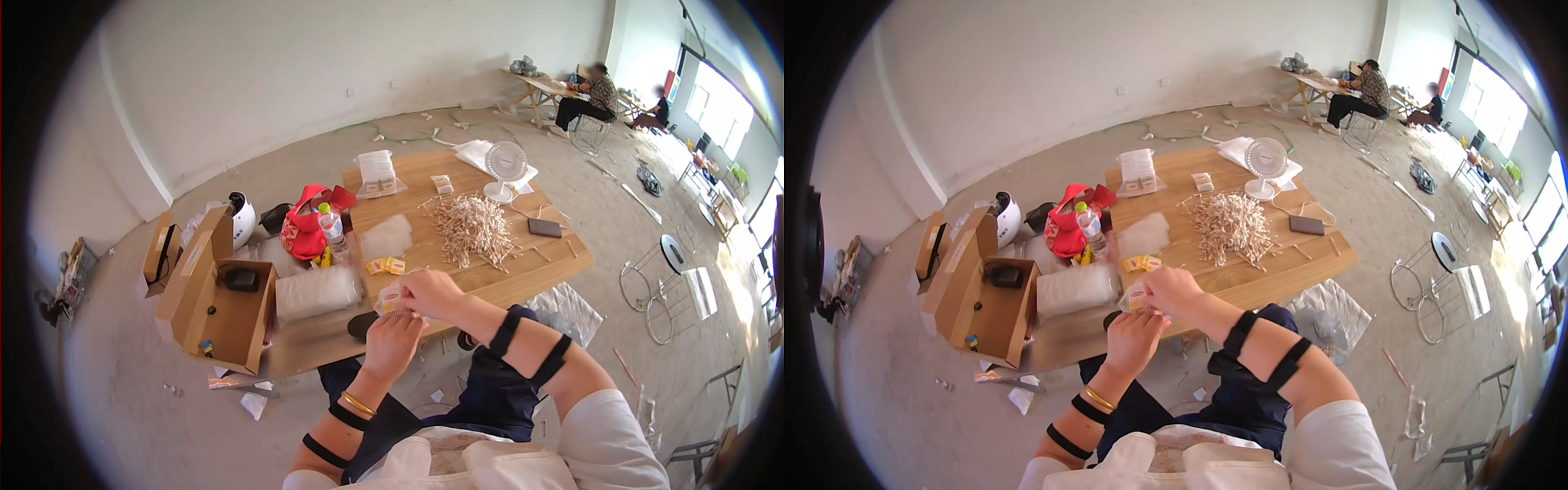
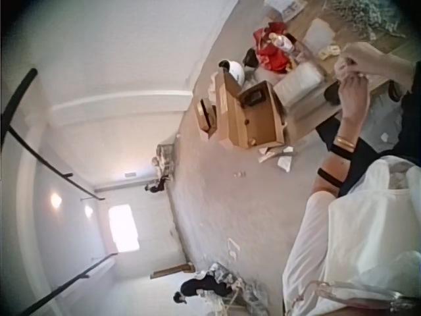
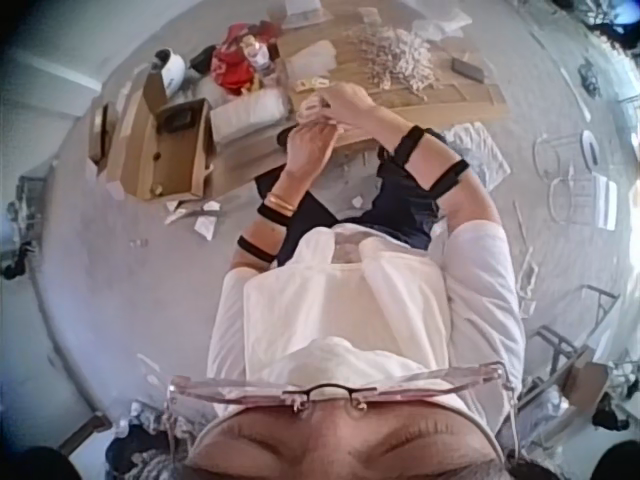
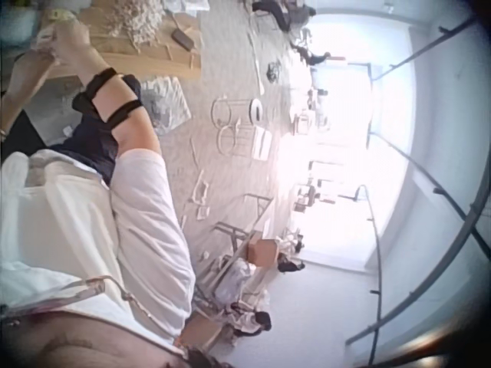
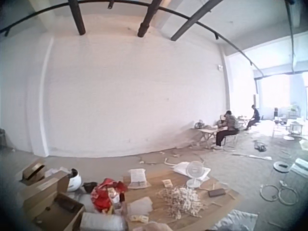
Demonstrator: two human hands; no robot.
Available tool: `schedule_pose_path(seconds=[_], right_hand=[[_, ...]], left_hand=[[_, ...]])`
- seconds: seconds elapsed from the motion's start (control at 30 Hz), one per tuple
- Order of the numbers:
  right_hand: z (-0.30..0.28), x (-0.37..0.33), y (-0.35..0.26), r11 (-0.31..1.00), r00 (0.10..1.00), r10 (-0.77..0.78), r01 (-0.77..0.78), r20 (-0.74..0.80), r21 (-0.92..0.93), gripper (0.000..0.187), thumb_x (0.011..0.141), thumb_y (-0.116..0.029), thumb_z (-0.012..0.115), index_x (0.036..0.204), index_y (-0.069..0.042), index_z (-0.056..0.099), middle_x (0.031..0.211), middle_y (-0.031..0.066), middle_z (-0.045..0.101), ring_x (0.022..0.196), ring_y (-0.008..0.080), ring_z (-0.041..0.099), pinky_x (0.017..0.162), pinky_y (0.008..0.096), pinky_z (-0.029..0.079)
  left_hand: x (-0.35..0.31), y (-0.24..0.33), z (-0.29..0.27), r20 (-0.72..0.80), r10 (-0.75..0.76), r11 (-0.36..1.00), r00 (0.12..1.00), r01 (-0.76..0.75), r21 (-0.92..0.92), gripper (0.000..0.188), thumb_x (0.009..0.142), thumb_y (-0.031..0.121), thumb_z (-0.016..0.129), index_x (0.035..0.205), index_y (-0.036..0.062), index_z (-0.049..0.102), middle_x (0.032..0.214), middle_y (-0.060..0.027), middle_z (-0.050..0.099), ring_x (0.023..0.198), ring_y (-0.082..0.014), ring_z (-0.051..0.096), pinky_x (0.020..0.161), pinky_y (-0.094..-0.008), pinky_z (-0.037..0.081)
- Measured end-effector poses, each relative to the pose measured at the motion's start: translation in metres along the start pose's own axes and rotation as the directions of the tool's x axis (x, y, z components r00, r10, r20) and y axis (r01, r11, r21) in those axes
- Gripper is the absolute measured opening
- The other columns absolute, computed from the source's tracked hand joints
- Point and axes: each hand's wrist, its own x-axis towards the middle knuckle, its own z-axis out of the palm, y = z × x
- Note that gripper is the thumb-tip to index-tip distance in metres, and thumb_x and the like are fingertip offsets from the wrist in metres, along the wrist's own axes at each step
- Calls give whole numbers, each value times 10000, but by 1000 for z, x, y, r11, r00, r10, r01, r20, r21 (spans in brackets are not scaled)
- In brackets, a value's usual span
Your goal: Organizing and packaging cotton swabs into small plastic bags.
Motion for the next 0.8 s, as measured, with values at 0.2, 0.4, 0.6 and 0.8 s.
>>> schedule_pose_path(seconds=[0.2,0.4,0.6,0.8], right_hand=[[-22,-20,26,916,952,-304,279,-46,-288,335,780,-290,802,995,-58,692,1089,141,642,998,348,673,829,438,563],[-23,-28,21,821,951,-279,309,134,-480,509,701,-317,869,1102,-79,664,1102,164,619,1013,330,678,821,417,570],[-19,-30,17,855,973,-230,201,-2,-478,447,726,-303,845,1055,-66,656,952,130,692,917,317,713,760,419,574],[-16,-26,20,937,993,-116,117,22,-329,249,788,-289,776,901,-79,703,891,145,724,863,335,714,709,446,566]], left_hand=[[-4,-4,6,39,-79,997,996,79,-4,141,878,175,720,971,93,653,1017,-31,740,922,-197,718,768,-340,537],[-3,-2,17,42,-96,995,995,96,-12,198,891,170,710,1035,43,661,1082,-103,737,1020,-241,714,838,-371,564],[-1,-5,15,145,-151,989,978,150,16,211,896,161,706,1054,30,657,1080,-130,735,1048,-251,712,841,-362,577],[2,-5,14,146,-35,999,989,36,-1,248,903,170,703,1099,33,638,1028,-143,731,977,-259,725,785,-372,586]])
